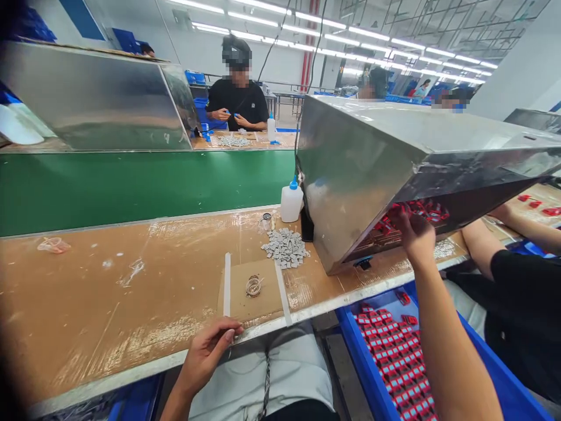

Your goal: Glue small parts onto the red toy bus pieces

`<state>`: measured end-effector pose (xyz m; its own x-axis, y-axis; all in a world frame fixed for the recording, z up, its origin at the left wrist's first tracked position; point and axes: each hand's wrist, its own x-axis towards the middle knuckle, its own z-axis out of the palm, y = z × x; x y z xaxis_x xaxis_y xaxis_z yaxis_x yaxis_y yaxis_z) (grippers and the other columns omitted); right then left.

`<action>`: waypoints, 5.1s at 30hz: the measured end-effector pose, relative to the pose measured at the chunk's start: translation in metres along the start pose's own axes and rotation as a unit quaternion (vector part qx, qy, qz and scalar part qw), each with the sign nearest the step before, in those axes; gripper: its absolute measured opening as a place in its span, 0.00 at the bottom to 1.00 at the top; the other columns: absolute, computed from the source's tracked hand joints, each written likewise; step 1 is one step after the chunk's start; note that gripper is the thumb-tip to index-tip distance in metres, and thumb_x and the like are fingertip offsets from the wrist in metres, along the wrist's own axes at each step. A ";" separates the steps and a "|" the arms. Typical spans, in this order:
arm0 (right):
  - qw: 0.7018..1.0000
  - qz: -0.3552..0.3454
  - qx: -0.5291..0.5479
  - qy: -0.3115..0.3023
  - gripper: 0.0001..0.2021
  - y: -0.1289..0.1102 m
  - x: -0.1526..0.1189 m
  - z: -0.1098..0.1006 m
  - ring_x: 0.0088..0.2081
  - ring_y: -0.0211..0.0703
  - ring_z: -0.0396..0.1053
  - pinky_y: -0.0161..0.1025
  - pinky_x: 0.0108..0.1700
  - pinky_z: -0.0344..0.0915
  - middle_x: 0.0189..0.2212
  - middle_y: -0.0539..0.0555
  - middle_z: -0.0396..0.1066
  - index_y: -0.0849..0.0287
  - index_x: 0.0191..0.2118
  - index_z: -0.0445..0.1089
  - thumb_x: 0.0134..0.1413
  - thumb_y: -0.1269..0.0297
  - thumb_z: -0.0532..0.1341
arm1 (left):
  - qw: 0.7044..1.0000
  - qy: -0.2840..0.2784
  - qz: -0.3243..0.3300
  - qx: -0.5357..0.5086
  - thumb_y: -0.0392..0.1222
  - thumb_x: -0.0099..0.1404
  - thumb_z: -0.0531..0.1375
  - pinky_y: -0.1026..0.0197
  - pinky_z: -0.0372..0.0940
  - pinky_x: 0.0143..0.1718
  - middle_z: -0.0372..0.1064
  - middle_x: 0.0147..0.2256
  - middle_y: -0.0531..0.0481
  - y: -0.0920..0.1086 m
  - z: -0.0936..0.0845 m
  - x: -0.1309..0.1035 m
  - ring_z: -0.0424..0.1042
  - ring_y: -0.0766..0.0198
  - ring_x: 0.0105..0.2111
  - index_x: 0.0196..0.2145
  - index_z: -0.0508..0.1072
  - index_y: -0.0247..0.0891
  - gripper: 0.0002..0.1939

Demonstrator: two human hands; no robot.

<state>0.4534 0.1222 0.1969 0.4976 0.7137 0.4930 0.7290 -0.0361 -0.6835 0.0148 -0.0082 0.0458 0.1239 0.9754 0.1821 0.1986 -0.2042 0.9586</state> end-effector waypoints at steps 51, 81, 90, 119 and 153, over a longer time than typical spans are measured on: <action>0.857 0.063 0.297 -0.417 0.10 -0.076 -0.216 0.154 0.31 0.40 0.71 0.36 0.32 0.67 0.33 0.54 0.76 0.59 0.43 0.77 0.59 0.59 0.64 | 0.971 -0.058 -0.136 -0.187 0.45 0.62 0.71 0.58 0.76 0.43 0.81 0.47 0.39 0.002 0.016 0.026 0.82 0.54 0.42 0.46 0.79 0.37 0.16; 0.865 -0.218 0.161 -0.423 0.12 -0.090 -0.195 0.147 0.37 0.45 0.76 0.38 0.39 0.69 0.36 0.56 0.78 0.56 0.40 0.74 0.70 0.69 0.54 | 0.980 0.114 -0.110 -0.123 0.48 0.63 0.69 0.54 0.75 0.49 0.77 0.55 0.34 -0.001 0.022 0.023 0.77 0.48 0.55 0.41 0.76 0.37 0.14; 0.865 -0.200 0.181 -0.422 0.11 -0.095 -0.196 0.146 0.39 0.45 0.75 0.38 0.41 0.70 0.38 0.56 0.77 0.55 0.39 0.74 0.69 0.70 0.55 | 0.984 0.057 -0.120 -0.121 0.45 0.64 0.69 0.55 0.75 0.51 0.74 0.58 0.34 -0.003 0.022 0.027 0.76 0.48 0.57 0.44 0.77 0.38 0.13; 0.853 0.135 0.358 -0.354 0.17 -0.082 -0.216 0.131 0.30 0.42 0.76 0.38 0.35 0.73 0.31 0.54 0.80 0.58 0.37 0.75 0.58 0.47 0.67 | 0.989 0.006 -0.136 -0.065 0.44 0.63 0.68 0.61 0.76 0.37 0.80 0.35 0.49 0.005 0.024 0.024 0.80 0.60 0.34 0.40 0.76 0.37 0.11; 0.895 -0.139 0.236 -0.352 0.08 -0.093 -0.236 0.110 0.35 0.45 0.79 0.39 0.37 0.76 0.33 0.54 0.81 0.53 0.40 0.76 0.67 0.66 0.59 | 0.989 0.001 -0.131 -0.069 0.44 0.64 0.67 0.61 0.77 0.37 0.81 0.37 0.47 0.007 0.024 0.025 0.82 0.58 0.35 0.41 0.76 0.38 0.10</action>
<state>0.2165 0.0339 0.0845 -0.2134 0.9188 0.3322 0.4159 0.3931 -0.8201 0.0425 0.0124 0.0518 0.0835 0.9937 -0.0753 0.0896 0.0678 0.9937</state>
